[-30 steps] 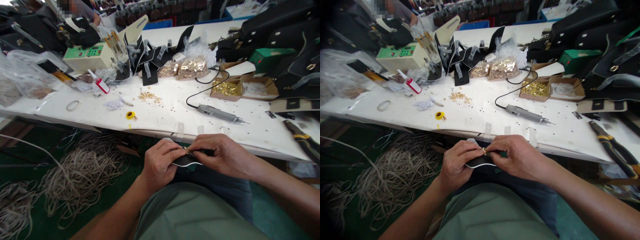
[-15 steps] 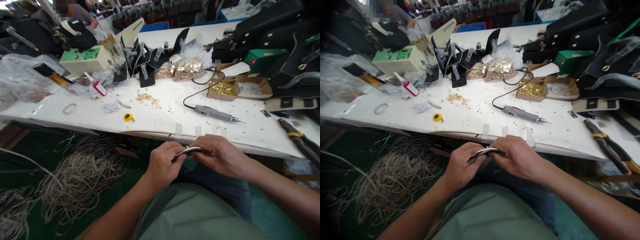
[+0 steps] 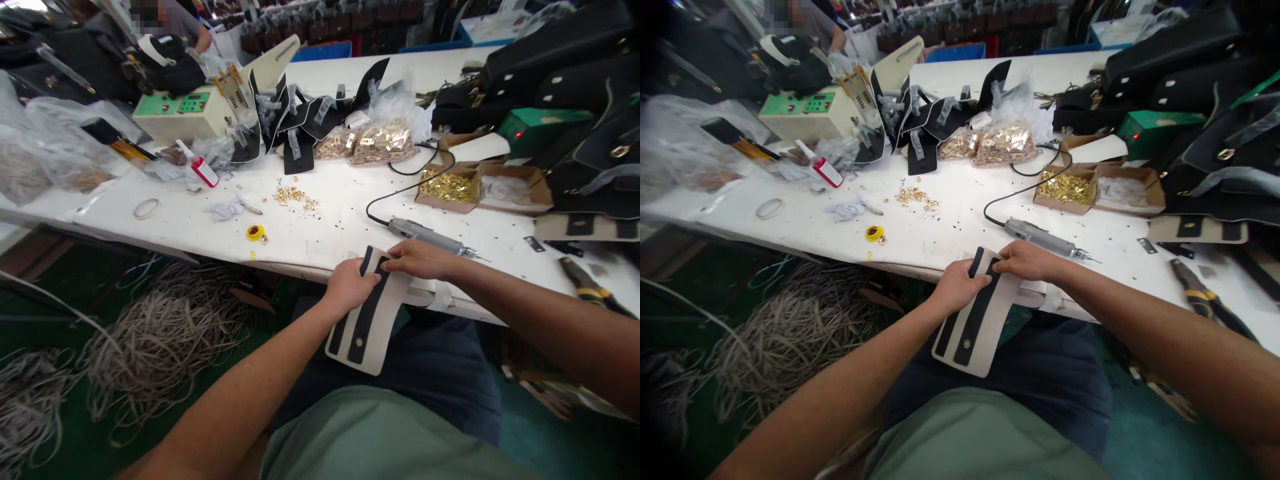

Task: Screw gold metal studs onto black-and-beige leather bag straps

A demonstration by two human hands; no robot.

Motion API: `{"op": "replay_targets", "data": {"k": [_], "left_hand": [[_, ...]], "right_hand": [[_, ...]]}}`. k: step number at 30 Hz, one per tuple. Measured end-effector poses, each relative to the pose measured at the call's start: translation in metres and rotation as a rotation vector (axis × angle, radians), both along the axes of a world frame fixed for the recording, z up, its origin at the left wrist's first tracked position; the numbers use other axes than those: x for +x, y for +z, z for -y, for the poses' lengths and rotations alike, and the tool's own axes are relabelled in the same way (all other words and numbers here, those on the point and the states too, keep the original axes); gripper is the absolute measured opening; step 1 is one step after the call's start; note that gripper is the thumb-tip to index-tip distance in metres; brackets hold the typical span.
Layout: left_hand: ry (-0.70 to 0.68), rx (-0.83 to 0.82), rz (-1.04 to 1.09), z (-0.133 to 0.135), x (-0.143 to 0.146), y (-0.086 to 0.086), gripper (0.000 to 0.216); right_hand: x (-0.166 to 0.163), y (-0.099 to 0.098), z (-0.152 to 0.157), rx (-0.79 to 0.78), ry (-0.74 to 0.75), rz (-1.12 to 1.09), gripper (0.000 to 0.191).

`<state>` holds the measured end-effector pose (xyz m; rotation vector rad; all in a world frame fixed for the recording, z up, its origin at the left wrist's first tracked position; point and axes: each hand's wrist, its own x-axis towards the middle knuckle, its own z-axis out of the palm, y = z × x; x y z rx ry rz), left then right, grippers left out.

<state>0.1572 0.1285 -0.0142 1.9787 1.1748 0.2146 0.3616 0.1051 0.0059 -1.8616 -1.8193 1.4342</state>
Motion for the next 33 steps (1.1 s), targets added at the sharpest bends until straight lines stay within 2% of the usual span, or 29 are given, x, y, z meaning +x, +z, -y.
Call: {"op": "replay_targets", "data": {"k": [7,11,16,18,21,24,29,33], "left_hand": [[0.178,0.105,-0.091,0.024,0.009,-0.001,0.022],[0.182,0.216,-0.134,0.034,0.01,-0.004,0.027],[0.146,0.429,-0.133,0.036,0.002,-0.004,0.066],[0.115,0.495,-0.094,0.035,-0.002,-0.004,0.072],[0.009,0.569,0.011,0.028,-0.005,-0.008,0.053],[-0.098,0.563,0.111,0.018,-0.008,-0.016,0.028],[-0.056,0.477,0.17,0.007,-0.011,-0.03,0.027],[-0.037,0.434,0.173,0.007,-0.01,-0.032,0.027]], "right_hand": [[0.003,-0.009,-0.006,-0.011,0.045,0.014,0.034],[0.0,-0.009,-0.005,0.028,0.052,0.029,0.035],[-0.009,-0.003,-0.001,0.104,0.091,0.134,0.032],[-0.013,-0.001,0.001,0.133,0.086,0.183,0.031],[-0.018,-0.001,0.003,0.152,0.058,0.211,0.026],[-0.022,-0.003,0.003,0.152,0.025,0.236,0.023],[-0.025,-0.008,0.004,0.14,-0.09,0.337,0.021],[-0.026,-0.009,0.011,0.17,-0.177,0.389,0.026]]}}
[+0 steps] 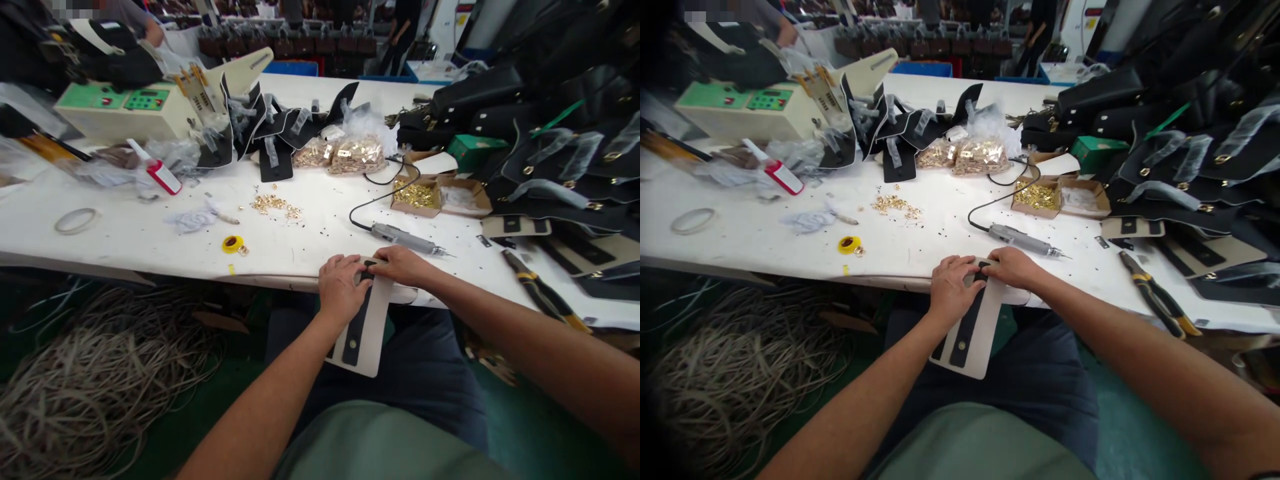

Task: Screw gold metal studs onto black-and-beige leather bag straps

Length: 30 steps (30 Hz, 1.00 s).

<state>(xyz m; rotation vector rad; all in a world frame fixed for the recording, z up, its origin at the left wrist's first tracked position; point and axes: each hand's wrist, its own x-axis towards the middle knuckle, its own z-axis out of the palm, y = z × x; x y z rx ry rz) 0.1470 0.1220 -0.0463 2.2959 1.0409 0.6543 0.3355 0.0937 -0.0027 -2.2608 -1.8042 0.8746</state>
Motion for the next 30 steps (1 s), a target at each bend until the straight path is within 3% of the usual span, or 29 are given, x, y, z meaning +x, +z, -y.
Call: {"op": "replay_targets", "data": {"k": [14,20,24,30], "left_hand": [[-0.027,0.07,-0.071,-0.008,0.0,0.001,0.019],[-0.047,0.118,-0.127,-0.009,0.004,0.007,0.016],[-0.037,0.121,-0.139,-0.01,0.007,0.009,0.015],[-0.026,0.098,-0.151,-0.012,0.01,0.011,0.014]], "right_hand": [[-0.006,-0.011,0.01,0.156,-0.172,-0.042,0.024],[0.002,-0.012,0.054,0.617,-0.273,-0.16,0.021],[0.042,-0.007,0.092,0.698,-0.43,-0.144,0.02],[0.138,-0.014,0.126,0.501,-0.692,0.085,0.028]]}}
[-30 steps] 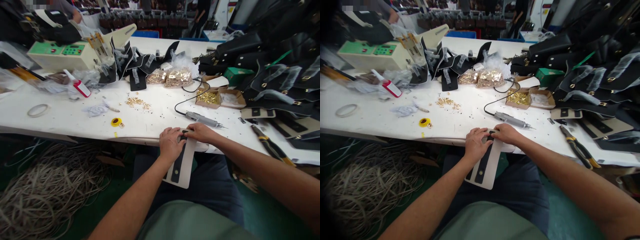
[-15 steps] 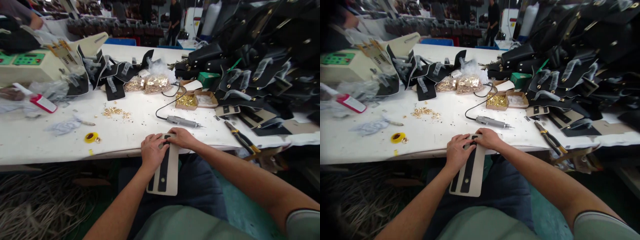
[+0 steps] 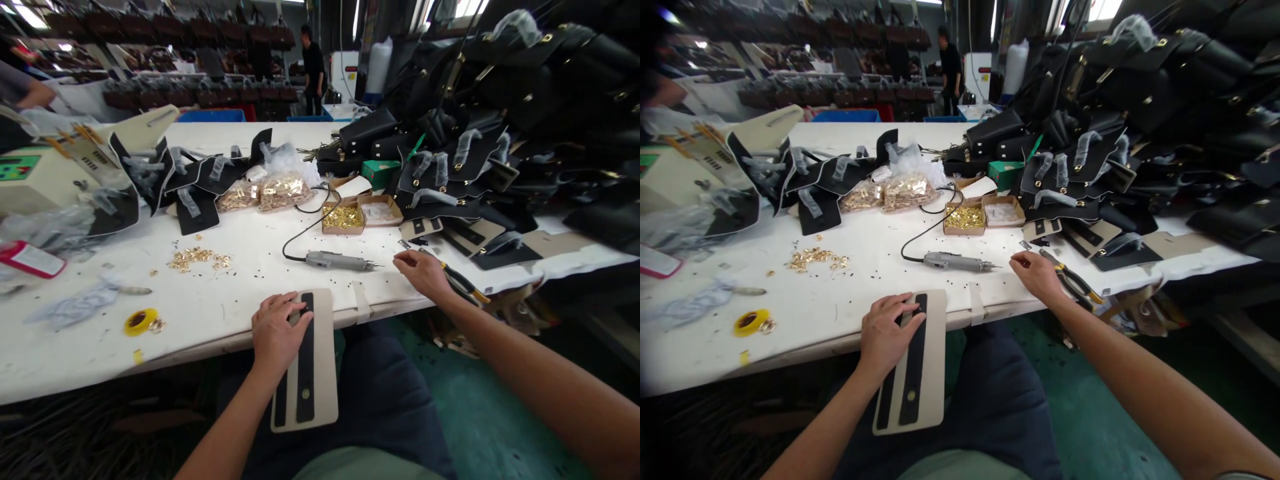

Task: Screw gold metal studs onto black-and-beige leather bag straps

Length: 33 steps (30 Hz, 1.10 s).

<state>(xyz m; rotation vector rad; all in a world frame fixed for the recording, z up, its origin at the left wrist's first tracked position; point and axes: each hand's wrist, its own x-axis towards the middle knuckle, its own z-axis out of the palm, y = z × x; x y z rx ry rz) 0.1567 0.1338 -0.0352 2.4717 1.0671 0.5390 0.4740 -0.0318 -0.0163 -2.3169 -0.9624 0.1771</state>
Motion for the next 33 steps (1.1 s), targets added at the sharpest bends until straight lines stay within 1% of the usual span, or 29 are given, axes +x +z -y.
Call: {"op": "replay_targets", "data": {"k": [3,8,11,14,17,19,21,23,26,29,31,33], "left_hand": [[0.001,-0.004,0.004,-0.001,0.0,-0.001,0.013],[0.001,0.014,0.028,-0.004,-0.001,-0.006,0.012],[-0.003,0.015,0.035,-0.006,-0.002,-0.01,0.012],[-0.001,0.02,0.048,-0.007,-0.003,-0.015,0.014],[0.003,0.023,0.066,-0.008,-0.004,-0.018,0.013],[0.005,0.024,0.078,-0.008,-0.005,-0.019,0.014],[0.006,0.024,0.089,-0.008,-0.005,-0.02,0.014],[0.008,0.022,0.096,-0.007,-0.006,-0.02,0.014],[0.017,0.015,0.098,-0.005,-0.006,-0.019,0.015],[0.022,0.002,0.09,-0.005,-0.005,-0.018,0.016],[0.02,-0.003,0.087,-0.005,-0.005,-0.018,0.016],[0.018,-0.007,0.087,-0.006,-0.005,-0.018,0.016]], "right_hand": [[0.033,-0.005,0.0,-0.063,-0.021,0.048,0.027],[0.064,-0.01,-0.015,-0.135,0.003,0.138,0.028],[0.078,-0.005,-0.033,-0.138,0.02,0.196,0.028],[0.089,0.007,-0.061,-0.136,0.051,0.253,0.027],[0.088,0.018,-0.101,-0.161,0.13,0.282,0.027],[0.081,0.021,-0.132,-0.202,0.201,0.287,0.026],[0.071,0.02,-0.163,-0.265,0.255,0.288,0.026],[0.062,0.018,-0.191,-0.346,0.282,0.282,0.03],[0.053,0.014,-0.224,-0.472,0.293,0.261,0.033],[0.052,0.012,-0.24,-0.536,0.309,0.246,0.03],[0.054,0.011,-0.242,-0.528,0.326,0.248,0.028],[0.056,0.011,-0.237,-0.486,0.34,0.255,0.022]]}}
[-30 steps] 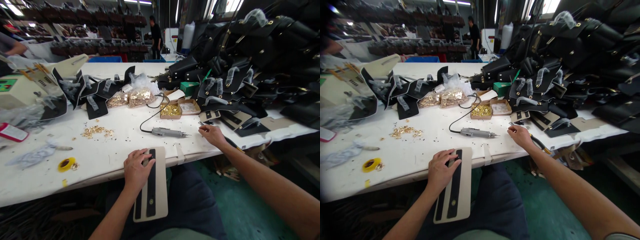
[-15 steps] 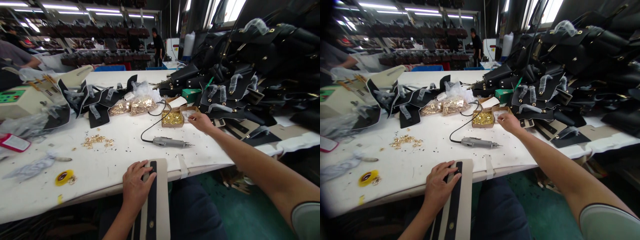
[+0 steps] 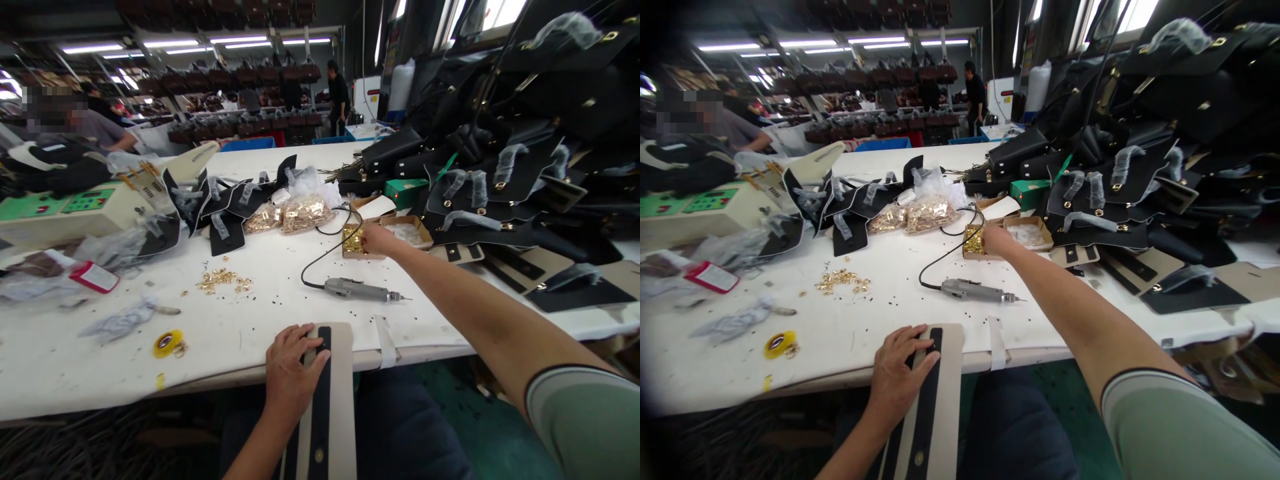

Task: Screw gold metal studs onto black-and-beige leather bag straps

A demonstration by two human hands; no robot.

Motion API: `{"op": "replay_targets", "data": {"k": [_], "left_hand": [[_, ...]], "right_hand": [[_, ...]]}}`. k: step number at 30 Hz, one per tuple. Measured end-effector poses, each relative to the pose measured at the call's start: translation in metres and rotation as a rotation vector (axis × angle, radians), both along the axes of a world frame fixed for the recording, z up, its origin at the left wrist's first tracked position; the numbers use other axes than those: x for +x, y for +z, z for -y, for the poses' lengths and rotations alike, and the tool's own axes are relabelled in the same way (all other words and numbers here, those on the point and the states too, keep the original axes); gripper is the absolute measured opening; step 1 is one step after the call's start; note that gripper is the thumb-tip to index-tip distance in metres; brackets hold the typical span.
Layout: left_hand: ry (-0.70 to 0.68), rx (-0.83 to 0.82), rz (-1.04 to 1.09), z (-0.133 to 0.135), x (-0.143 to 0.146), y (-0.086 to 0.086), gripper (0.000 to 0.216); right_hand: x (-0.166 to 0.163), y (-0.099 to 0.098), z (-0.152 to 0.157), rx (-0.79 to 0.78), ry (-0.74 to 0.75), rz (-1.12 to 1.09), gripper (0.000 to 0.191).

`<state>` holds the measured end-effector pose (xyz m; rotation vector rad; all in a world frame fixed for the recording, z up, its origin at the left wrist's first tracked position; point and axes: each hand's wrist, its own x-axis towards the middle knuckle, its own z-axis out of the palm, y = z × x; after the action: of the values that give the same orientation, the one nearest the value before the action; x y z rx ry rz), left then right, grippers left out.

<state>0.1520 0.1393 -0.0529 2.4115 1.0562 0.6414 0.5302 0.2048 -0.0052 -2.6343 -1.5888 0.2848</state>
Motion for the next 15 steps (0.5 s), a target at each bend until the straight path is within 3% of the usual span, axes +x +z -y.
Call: {"op": "replay_targets", "data": {"k": [3,7,12,15], "left_hand": [[0.001,-0.002,-0.005,0.0,-0.001,0.0,0.016],[0.001,0.003,-0.014,0.0,-0.001,-0.001,0.016],[-0.008,0.007,-0.035,-0.002,0.0,0.0,0.016],[-0.001,0.004,-0.042,-0.001,0.0,0.002,0.015]], "right_hand": [[0.006,0.001,0.019,0.102,0.022,-0.012,0.011],[0.015,0.0,0.063,0.236,0.026,-0.024,0.021],[0.021,-0.019,0.126,0.247,0.013,-0.039,0.016],[0.02,-0.033,0.146,0.276,-0.01,-0.03,0.019]]}}
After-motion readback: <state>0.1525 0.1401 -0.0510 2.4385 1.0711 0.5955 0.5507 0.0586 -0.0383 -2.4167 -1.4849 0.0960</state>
